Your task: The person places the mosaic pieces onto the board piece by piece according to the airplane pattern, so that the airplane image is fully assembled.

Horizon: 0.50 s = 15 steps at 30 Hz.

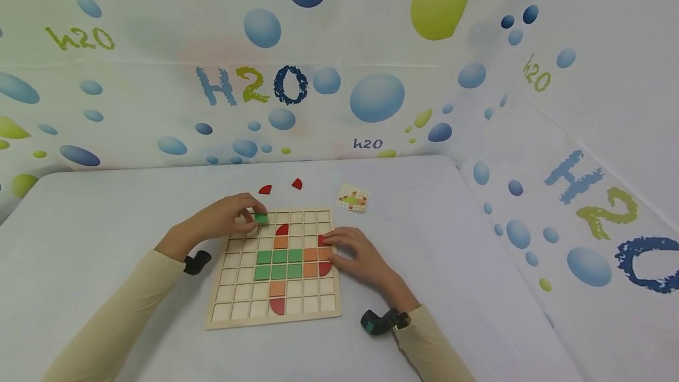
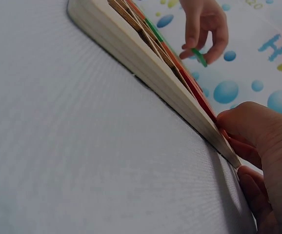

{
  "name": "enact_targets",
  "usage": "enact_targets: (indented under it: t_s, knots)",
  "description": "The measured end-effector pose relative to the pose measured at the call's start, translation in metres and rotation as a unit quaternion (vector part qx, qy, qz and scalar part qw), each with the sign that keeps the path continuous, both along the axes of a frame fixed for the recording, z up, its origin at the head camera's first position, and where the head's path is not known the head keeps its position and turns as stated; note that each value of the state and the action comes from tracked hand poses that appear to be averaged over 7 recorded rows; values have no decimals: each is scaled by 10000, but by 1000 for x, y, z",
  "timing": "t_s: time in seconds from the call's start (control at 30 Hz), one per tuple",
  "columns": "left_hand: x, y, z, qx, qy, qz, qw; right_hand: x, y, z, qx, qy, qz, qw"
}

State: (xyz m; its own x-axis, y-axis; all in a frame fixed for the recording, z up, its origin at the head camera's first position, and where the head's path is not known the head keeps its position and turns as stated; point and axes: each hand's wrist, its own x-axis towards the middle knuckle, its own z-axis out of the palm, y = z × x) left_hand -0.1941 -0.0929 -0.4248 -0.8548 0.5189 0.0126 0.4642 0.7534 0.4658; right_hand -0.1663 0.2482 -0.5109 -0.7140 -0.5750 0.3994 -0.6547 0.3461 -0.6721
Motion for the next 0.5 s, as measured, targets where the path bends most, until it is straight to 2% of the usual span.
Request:
enact_targets:
  t_s: [0.2, 0.5]
  knots:
    - [8, -5, 0, 159, -255, -211, 9993, 0, 0, 0, 35, -39, -18, 10000]
    - [20, -7, 1, 120, -468, -205, 9986, -1, 0, -2, 15, -84, -22, 10000]
